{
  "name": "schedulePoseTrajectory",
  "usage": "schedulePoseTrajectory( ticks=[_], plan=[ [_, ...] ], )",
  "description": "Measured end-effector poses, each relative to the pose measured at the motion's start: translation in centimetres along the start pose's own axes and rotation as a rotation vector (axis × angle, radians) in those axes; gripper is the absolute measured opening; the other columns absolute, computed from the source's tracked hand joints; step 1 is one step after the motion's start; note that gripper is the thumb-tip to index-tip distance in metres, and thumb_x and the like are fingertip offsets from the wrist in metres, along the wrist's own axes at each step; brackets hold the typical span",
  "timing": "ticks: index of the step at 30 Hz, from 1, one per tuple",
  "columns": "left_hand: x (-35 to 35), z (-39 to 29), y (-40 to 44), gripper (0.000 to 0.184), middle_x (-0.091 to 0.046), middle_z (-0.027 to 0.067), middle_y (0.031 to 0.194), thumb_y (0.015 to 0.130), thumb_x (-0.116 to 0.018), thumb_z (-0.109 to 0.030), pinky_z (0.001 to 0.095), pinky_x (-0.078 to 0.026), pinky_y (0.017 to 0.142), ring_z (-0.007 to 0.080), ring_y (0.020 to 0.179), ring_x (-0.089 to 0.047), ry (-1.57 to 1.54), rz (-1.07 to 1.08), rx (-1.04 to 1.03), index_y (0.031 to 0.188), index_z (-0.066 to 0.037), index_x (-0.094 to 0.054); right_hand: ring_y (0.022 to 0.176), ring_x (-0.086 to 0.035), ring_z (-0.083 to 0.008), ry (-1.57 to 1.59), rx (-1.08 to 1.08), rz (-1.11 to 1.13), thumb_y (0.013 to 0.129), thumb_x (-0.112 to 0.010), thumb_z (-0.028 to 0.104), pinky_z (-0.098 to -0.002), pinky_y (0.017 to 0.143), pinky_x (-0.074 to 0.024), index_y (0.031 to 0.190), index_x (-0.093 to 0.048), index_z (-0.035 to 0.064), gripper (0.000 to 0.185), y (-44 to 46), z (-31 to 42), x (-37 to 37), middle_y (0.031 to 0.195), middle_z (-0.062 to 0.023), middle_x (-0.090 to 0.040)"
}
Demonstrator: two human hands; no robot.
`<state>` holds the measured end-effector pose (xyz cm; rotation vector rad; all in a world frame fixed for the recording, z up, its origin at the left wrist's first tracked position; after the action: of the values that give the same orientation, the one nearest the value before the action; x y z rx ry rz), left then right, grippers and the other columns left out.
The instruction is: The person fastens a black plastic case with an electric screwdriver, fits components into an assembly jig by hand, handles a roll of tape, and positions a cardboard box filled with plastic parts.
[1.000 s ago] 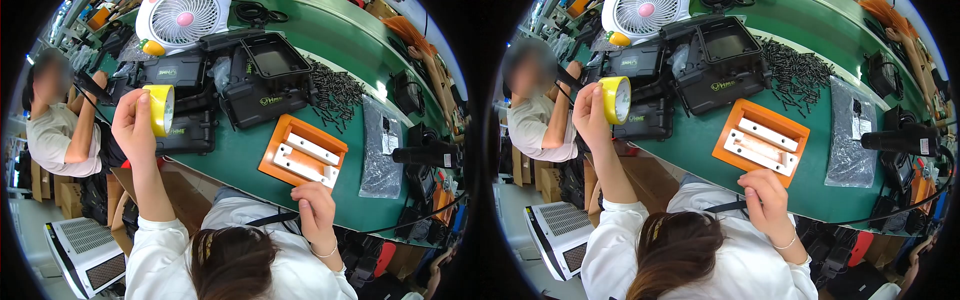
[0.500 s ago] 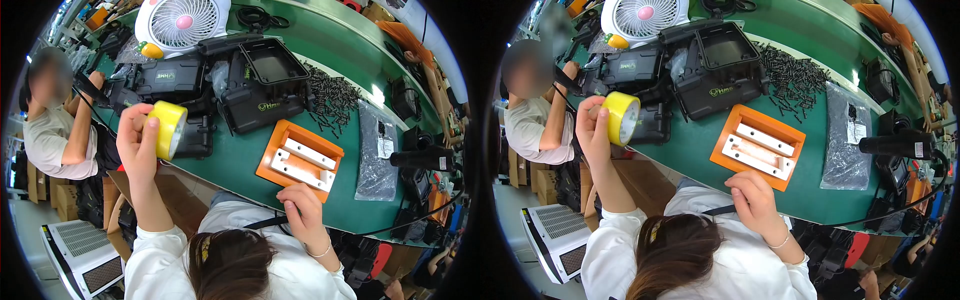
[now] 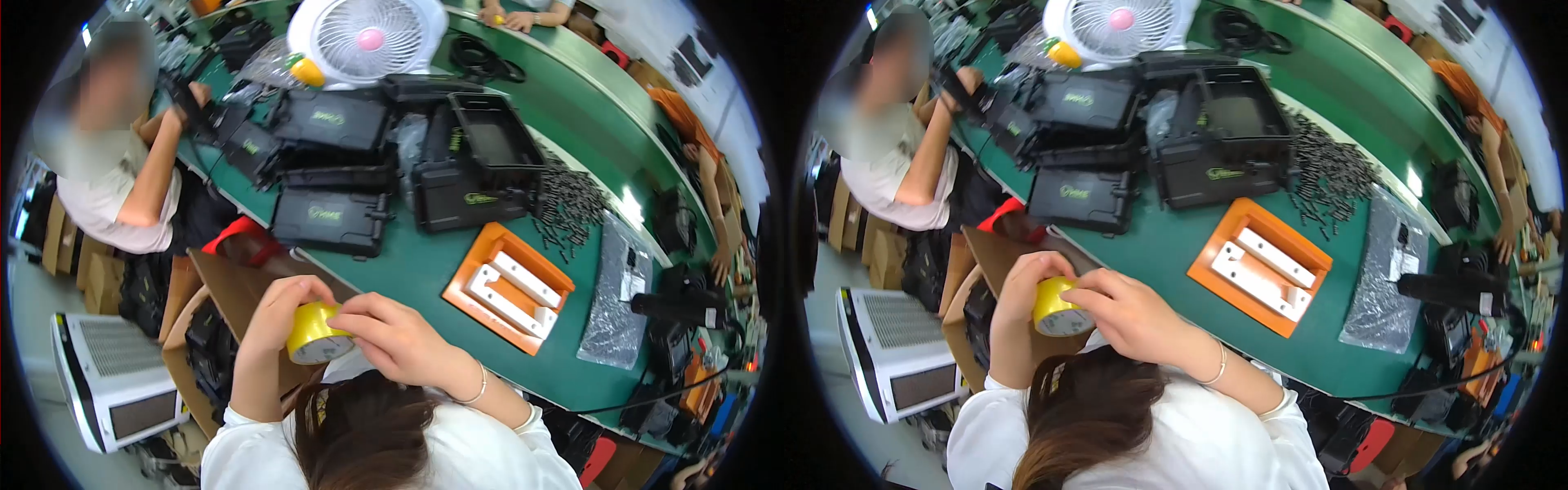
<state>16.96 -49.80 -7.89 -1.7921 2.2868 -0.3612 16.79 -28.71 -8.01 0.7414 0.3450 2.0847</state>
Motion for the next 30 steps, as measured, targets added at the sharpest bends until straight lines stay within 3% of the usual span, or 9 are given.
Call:
schedulePoseTrajectory(
  ticks=[7, 11, 14, 17, 20, 23, 26, 27, 30],
  plan=[
    [2.3, 4.7, -3.0, 0.058, -0.064, 0.0072, 0.084, 0.099, -0.033, -0.046, 0.025, -0.046, 0.071, 0.0131, 0.077, -0.059, -0.226, -0.125, 0.2, 0.09, 0.002, -0.063, 0.089, -0.056, -0.0274, -0.111, 0.042, 0.367, 0.067, -0.061, -0.004, -0.0358, 0.076, -0.05, 0.131, -0.046, 0.0118, 0.069, 2.4, -0.1, -4.9, 0.126, -0.0096, -0.049],
    [4.6, 6.9, -4.2, 0.065, -0.064, 0.0069, 0.086, 0.097, -0.034, -0.054, 0.0257, -0.048, 0.074, 0.0132, 0.08, -0.06, -0.417, -0.023, 0.276, 0.092, 0.003, -0.064, 0.086, -0.059, -0.0281, -0.059, 0.155, 0.426, 0.071, -0.06, 0.002, -0.0374, 0.072, -0.0524, 0.123, -0.052, 0.0096, 0.052, 4.0, -0.4, -7.3, 0.115, -0.0099, -0.054],
    [5.6, 7.8, -5.2, 0.065, -0.065, 0.0075, 0.088, 0.096, -0.034, -0.055, 0.0267, -0.048, 0.074, 0.0136, 0.081, -0.061, -0.268, -0.257, 0.358, 0.094, 0.003, -0.064, 0.081, -0.062, -0.0277, -0.092, 0.18, 0.516, 0.074, -0.058, 0.006, -0.0373, 0.067, -0.0534, 0.11, -0.057, 0.0076, 0.036, 5.0, -0.9, -10.2, 0.101, -0.0103, -0.056],
    [7.4, 10.5, -6.1, 0.065, -0.065, 0.0088, 0.09, 0.096, -0.035, -0.055, 0.0281, -0.049, 0.074, 0.015, 0.083, -0.062, -0.409, -0.218, 0.303, 0.096, 0.003, -0.064, 0.078, -0.062, -0.0264, -0.182, 0.215, 0.616, 0.076, -0.058, 0.008, -0.0356, 0.063, -0.0536, 0.096, -0.057, 0.006, 0.02, 6.1, -1.3, -12.3, 0.09, -0.0102, -0.054],
    [7.9, 11.8, -7.1, 0.066, -0.066, 0.0105, 0.091, 0.095, -0.037, -0.055, 0.0297, -0.05, 0.074, 0.0168, 0.084, -0.063, -0.597, -0.251, 0.326, 0.1, 0.005, -0.062, 0.078, -0.062, -0.0276, -0.137, 0.248, 0.616, 0.077, -0.057, 0.009, -0.0367, 0.064, -0.0528, 0.096, -0.057, 0.0058, 0.019, 6.4, -2.0, -13.8, 0.091, -0.0102, -0.055],
    [7.5, 11.7, -7.2, 0.059, -0.065, 0.0114, 0.09, 0.097, -0.039, -0.05, 0.029, -0.051, 0.073, 0.0182, 0.083, -0.063, -0.894, -0.083, 0.202, 0.102, 0.005, -0.06, 0.079, -0.061, -0.0287, -0.07, 0.142, 0.595, 0.079, -0.057, 0.009, -0.0378, 0.066, -0.0516, 0.095, -0.058, 0.0057, 0.016, 6.3, -2.8, -14.5, 0.091, -0.0104, -0.057],
    [7.5, 13.2, -6.6, 0.051, -0.065, 0.0112, 0.088, 0.098, -0.041, -0.045, 0.0276, -0.05, 0.07, 0.0182, 0.081, -0.063, -0.944, -0.247, 0.269, 0.102, 0.003, -0.059, 0.08, -0.06, -0.0296, -0.09, 0.138, 0.545, 0.08, -0.057, 0.01, -0.0387, 0.068, -0.0504, 0.092, -0.059, 0.0055, 0.013, 6.4, -3.6, -14.7, 0.09, -0.0106, -0.058],
    [7.3, 12.8, -6.4, 0.041, -0.063, 0.0079, 0.081, 0.097, -0.045, -0.039, 0.024, -0.047, 0.057, 0.0145, 0.068, -0.06, -0.911, -0.316, 0.316, 0.096, 0.0, -0.058, 0.081, -0.06, -0.029, -0.052, 0.107, 0.527, 0.078, -0.06, 0.008, -0.0379, 0.069, -0.0502, 0.089, -0.06, 0.0053, 0.011, 6.5, -3.8, -14.6, 0.089, -0.0106, -0.058],
    [8.3, 12.6, -5.8, 0.033, -0.058, 0.0036, 0.072, 0.096, -0.048, -0.034, 0.0218, -0.039, 0.043, 0.0097, 0.054, -0.052, -0.77, -0.142, 0.241, 0.09, -0.003, -0.057, 0.082, -0.059, -0.0288, -0.027, 0.104, 0.45, 0.075, -0.063, 0.005, -0.0373, 0.07, -0.0497, 0.088, -0.061, 0.0051, 0.014, 6.6, -4.3, -14.1, 0.088, -0.0103, -0.058]
  ],
)
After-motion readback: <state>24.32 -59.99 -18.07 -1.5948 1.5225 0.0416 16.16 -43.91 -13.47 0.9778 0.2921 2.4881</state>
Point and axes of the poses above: each hand's wrist, its own y-axis towards the middle knuckle, its own x-axis out of the back of the hand, z = x × y, the point moved 1 cm from there along y, towards the middle knuckle
